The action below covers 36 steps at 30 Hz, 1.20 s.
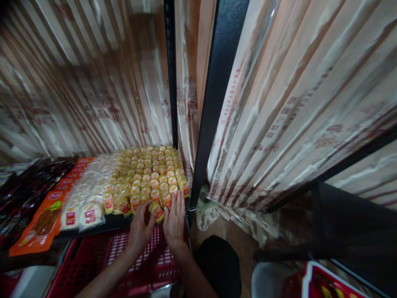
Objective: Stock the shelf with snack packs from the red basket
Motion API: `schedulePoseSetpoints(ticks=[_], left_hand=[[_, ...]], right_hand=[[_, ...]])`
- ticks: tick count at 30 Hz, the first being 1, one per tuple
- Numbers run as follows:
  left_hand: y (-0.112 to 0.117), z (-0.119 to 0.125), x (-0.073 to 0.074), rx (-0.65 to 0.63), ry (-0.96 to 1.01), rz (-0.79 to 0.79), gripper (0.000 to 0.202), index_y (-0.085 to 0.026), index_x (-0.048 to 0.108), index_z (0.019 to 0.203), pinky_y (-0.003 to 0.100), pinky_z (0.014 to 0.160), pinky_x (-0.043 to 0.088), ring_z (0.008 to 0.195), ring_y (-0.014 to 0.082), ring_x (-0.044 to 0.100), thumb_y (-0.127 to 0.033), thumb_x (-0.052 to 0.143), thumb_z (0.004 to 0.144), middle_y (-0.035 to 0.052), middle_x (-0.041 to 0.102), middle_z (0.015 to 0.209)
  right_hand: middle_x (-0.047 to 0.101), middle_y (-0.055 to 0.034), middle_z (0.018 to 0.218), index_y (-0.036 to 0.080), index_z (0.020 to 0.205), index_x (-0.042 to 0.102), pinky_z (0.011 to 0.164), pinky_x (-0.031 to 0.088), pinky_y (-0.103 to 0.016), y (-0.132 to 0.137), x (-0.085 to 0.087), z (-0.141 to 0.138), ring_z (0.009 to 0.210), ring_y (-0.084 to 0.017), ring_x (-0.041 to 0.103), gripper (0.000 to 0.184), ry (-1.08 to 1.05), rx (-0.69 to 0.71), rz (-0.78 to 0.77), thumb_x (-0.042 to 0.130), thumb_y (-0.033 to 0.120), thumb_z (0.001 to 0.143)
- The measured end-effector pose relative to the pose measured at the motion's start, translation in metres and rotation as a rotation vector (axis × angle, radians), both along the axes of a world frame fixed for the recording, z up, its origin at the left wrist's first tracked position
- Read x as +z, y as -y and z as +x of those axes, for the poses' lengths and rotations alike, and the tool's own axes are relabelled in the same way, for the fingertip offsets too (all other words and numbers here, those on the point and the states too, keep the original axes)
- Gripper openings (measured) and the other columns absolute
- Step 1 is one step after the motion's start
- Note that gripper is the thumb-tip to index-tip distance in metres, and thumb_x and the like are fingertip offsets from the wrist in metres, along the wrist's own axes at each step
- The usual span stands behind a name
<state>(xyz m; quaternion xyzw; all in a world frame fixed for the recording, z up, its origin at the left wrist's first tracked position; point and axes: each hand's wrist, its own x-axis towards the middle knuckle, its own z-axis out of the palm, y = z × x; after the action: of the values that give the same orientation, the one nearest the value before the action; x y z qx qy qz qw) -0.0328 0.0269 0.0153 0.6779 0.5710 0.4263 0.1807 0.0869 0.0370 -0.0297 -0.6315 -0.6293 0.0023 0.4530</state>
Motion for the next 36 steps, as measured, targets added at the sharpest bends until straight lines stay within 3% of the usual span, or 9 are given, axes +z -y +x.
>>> schedulePoseSetpoints(ticks=[9, 18, 27, 31, 36], left_hand=[[-0.002, -0.001, 0.000, -0.017, 0.001, -0.006, 0.033, -0.018, 0.050, 0.115, 0.038, 0.086, 0.048, 0.101, 0.0210, 0.058, -0.032, 0.045, 0.086, 0.0097, 0.060, 0.107], [0.001, -0.002, 0.004, -0.016, 0.033, -0.039, 0.033, -0.017, 0.052, 0.112, 0.039, 0.085, 0.049, 0.100, 0.0217, 0.058, -0.035, 0.046, 0.085, 0.0105, 0.061, 0.107], [0.002, 0.000, 0.001, -0.041, 0.038, -0.059, 0.033, -0.017, 0.052, 0.113, 0.038, 0.080, 0.050, 0.092, 0.0207, 0.060, -0.035, 0.047, 0.085, 0.0104, 0.061, 0.106], [0.002, 0.003, 0.007, -0.039, 0.059, -0.078, 0.033, -0.017, 0.051, 0.113, 0.037, 0.080, 0.050, 0.088, 0.0195, 0.060, -0.034, 0.046, 0.085, 0.0100, 0.061, 0.106], [-0.001, 0.005, 0.021, -0.119, 0.105, -0.048, 0.031, -0.019, 0.050, 0.114, 0.039, 0.090, 0.046, 0.103, 0.0212, 0.056, -0.031, 0.046, 0.086, 0.0096, 0.059, 0.111]], right_hand=[[0.025, -0.0135, 0.149, 0.019, 0.144, 0.021, 0.105, 0.032, -0.053, -0.006, -0.010, 0.001, 0.137, -0.026, 0.019, 0.057, -0.045, 0.000, 0.034, 0.039, 0.032, 0.092], [0.020, -0.0131, 0.151, 0.019, 0.144, 0.020, 0.106, 0.029, -0.054, -0.004, -0.008, 0.000, 0.139, -0.027, 0.015, 0.057, -0.070, -0.003, 0.031, 0.038, 0.032, 0.092], [0.023, -0.0124, 0.150, 0.018, 0.142, 0.024, 0.106, 0.026, -0.056, 0.003, 0.001, -0.001, 0.138, -0.025, 0.018, 0.049, -0.173, 0.023, 0.049, 0.025, 0.024, 0.094], [0.030, -0.0131, 0.146, 0.018, 0.140, 0.029, 0.105, 0.029, -0.057, 0.010, 0.011, 0.001, 0.136, -0.025, 0.023, 0.047, -0.140, 0.081, 0.115, 0.029, 0.023, 0.093], [0.045, -0.0125, 0.137, 0.018, 0.138, 0.032, 0.102, 0.037, -0.048, 0.017, 0.021, 0.002, 0.130, -0.023, 0.036, 0.049, -0.095, 0.226, 0.141, 0.040, 0.026, 0.091]])
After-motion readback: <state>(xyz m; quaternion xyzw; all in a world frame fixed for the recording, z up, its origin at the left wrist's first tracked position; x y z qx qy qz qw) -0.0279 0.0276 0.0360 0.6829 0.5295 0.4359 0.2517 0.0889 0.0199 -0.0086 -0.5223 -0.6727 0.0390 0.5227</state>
